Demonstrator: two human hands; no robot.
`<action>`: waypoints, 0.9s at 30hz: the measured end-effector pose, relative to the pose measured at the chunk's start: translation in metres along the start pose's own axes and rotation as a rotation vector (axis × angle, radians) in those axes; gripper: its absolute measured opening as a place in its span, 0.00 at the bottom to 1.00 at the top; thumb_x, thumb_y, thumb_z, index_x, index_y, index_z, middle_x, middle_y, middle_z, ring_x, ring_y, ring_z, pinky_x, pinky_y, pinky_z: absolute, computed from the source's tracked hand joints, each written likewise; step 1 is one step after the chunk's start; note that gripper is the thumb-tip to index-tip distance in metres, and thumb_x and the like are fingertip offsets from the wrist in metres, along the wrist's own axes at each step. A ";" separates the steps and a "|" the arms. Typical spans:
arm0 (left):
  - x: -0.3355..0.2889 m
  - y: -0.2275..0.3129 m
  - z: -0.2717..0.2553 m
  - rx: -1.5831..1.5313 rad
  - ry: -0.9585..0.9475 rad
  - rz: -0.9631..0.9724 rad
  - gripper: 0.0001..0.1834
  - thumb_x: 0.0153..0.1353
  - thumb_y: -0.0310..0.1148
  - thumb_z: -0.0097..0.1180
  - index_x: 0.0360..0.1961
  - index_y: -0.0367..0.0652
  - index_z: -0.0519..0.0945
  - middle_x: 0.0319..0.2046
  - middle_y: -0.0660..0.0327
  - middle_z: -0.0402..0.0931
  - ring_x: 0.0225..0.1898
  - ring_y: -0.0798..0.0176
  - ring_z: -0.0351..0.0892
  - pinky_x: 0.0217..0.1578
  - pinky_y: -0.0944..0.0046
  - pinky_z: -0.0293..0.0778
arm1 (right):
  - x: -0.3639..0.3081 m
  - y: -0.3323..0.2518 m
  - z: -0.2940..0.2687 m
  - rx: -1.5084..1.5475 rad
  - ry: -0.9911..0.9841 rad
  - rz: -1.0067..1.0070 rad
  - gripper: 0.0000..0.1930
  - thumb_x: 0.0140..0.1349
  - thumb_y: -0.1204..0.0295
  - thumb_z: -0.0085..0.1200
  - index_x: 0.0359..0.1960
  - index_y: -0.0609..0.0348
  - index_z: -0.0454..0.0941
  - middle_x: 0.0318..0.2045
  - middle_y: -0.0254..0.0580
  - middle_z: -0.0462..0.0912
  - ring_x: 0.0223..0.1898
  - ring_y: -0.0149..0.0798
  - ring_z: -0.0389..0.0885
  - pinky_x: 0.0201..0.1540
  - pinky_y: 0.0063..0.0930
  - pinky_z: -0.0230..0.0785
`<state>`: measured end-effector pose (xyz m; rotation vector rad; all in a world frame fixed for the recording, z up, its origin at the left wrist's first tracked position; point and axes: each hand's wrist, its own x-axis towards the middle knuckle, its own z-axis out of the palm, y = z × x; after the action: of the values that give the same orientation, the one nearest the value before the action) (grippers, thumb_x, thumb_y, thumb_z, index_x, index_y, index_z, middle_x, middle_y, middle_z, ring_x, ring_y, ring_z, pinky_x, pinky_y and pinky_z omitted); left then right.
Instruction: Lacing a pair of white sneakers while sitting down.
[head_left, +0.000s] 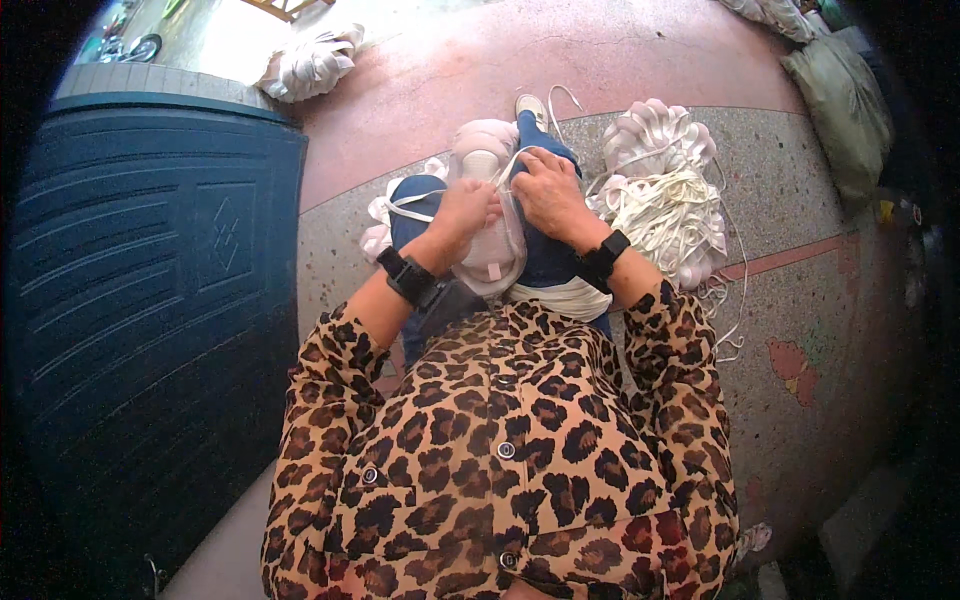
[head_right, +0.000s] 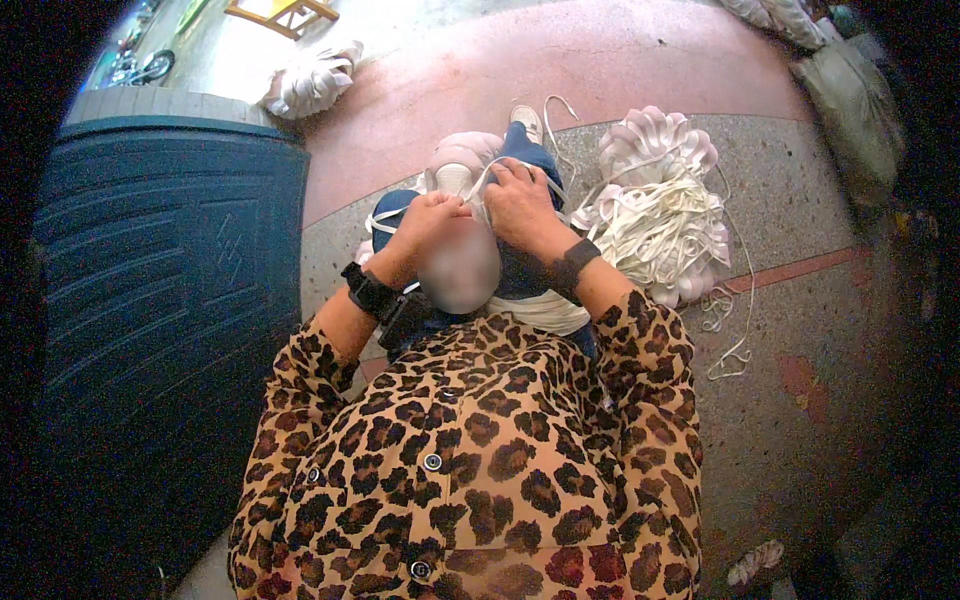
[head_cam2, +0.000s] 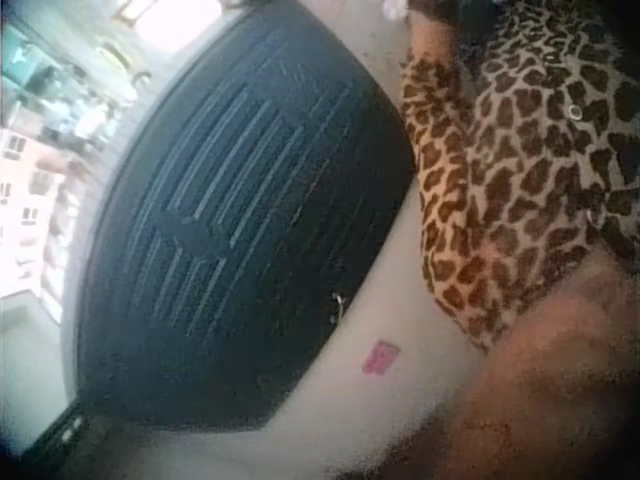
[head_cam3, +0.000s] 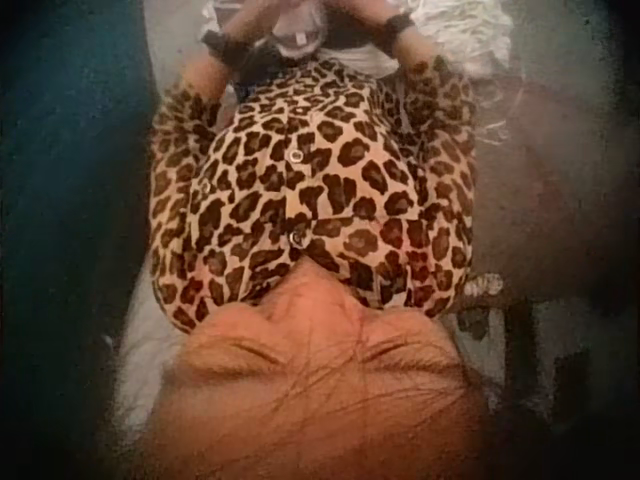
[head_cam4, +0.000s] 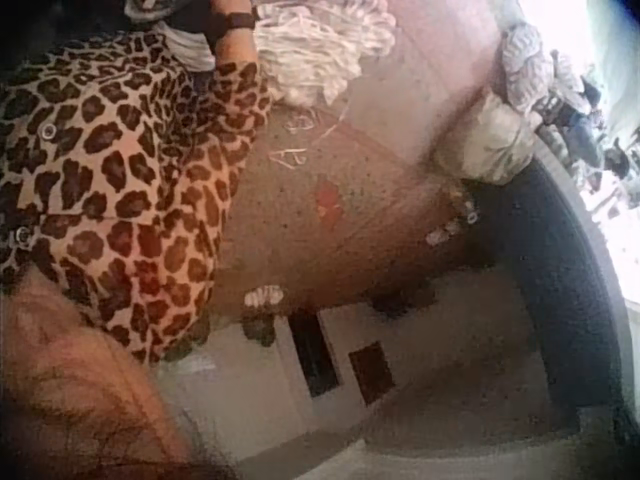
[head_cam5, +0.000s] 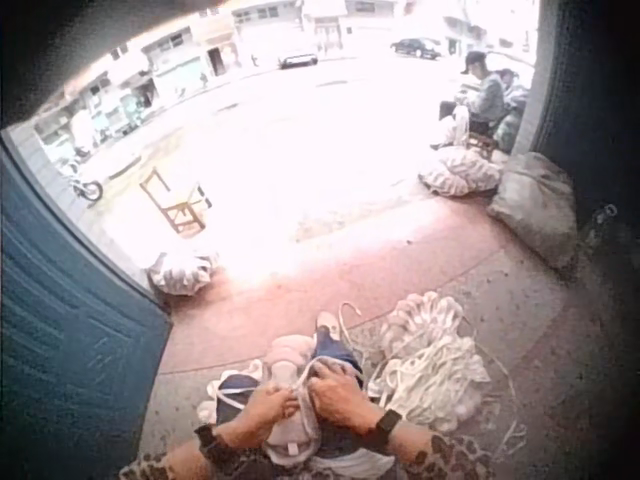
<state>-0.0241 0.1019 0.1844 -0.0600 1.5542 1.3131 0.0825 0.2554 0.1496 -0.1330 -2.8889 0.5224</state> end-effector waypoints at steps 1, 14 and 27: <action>-0.004 0.000 0.002 -0.004 0.005 0.018 0.12 0.72 0.33 0.48 0.45 0.33 0.73 0.40 0.54 0.78 0.39 0.61 0.81 0.40 0.66 0.77 | 0.001 0.000 0.000 -0.002 0.002 0.008 0.11 0.57 0.68 0.51 0.36 0.56 0.84 0.56 0.45 0.77 0.63 0.47 0.68 0.61 0.52 0.56; -0.025 -0.002 0.007 -0.041 0.037 0.084 0.10 0.72 0.33 0.47 0.43 0.35 0.73 0.40 0.56 0.78 0.40 0.64 0.80 0.40 0.66 0.78 | 0.010 -0.015 -0.007 -0.050 -0.036 -0.031 0.09 0.56 0.66 0.54 0.33 0.53 0.85 0.50 0.41 0.78 0.57 0.45 0.72 0.55 0.50 0.58; -0.025 0.012 -0.016 1.049 0.178 0.658 0.11 0.62 0.30 0.52 0.39 0.39 0.86 0.27 0.47 0.82 0.30 0.52 0.84 0.36 0.55 0.79 | 0.005 -0.022 -0.016 -0.069 -0.124 -0.070 0.13 0.62 0.58 0.54 0.29 0.50 0.84 0.33 0.38 0.80 0.42 0.42 0.76 0.44 0.42 0.61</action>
<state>-0.0309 0.0812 0.2077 1.0874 2.3506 0.7924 0.0803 0.2408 0.1730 -0.0102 -3.0206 0.4331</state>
